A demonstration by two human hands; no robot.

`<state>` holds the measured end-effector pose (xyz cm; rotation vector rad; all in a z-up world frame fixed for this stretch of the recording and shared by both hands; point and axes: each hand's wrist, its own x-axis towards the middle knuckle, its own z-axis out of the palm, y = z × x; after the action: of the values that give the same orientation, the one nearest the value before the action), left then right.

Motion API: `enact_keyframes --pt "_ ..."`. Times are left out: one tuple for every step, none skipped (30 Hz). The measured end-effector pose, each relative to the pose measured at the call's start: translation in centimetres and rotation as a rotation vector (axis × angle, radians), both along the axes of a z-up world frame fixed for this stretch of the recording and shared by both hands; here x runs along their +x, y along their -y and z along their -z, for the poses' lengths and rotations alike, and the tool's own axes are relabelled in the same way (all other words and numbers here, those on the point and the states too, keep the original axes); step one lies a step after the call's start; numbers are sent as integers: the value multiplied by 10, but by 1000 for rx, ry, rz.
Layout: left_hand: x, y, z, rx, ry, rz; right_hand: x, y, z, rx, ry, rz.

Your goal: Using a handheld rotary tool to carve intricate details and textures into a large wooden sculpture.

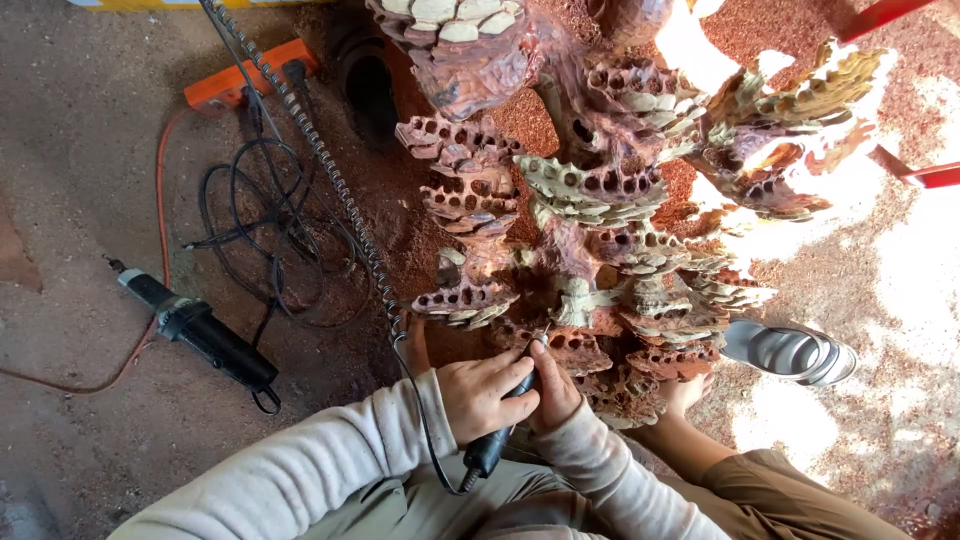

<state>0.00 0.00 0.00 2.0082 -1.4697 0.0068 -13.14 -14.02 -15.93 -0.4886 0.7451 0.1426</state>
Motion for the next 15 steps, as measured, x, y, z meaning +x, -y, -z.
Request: enact_keyframes --pt "1 -1 1 0 -1 1 -2 -1 4 0 -1 1" --pt "2 -1 2 17 14 14 -3 -1 9 -11 12 8" --pt "2 -2 2 35 28 26 -5 -2 13 -22 25 14" --pt "2 -3 5 35 27 25 -4 -2 12 -21 24 13" --pt "2 -4 7 39 29 37 -4 -3 12 2 42 26" --pt "1 -4 10 42 30 48 -4 -4 11 25 59 39" --pt "-1 -5 24 42 28 49 -3 -4 19 25 57 40" --pt "-4 -7 38 -24 71 36 -2 -5 27 -126 -46 -3" --pt "-6 -8 53 -90 115 24 -1 -5 35 -275 -148 -47" --pt "-6 -8 53 -91 115 24 -2 -6 36 -275 -149 -46" --pt "-6 -9 53 -83 99 26 -3 -8 37 -248 -147 -33" --pt "-6 -9 53 -76 83 28 -4 -9 38 -221 -146 -19" --pt "-6 -9 55 -75 82 29 -3 -10 40 -220 -147 -19" --pt "-7 -9 57 -58 49 27 -3 -10 42 -188 -162 -11" --pt "-7 -9 59 -40 17 27 -2 -11 45 -156 -176 -2"
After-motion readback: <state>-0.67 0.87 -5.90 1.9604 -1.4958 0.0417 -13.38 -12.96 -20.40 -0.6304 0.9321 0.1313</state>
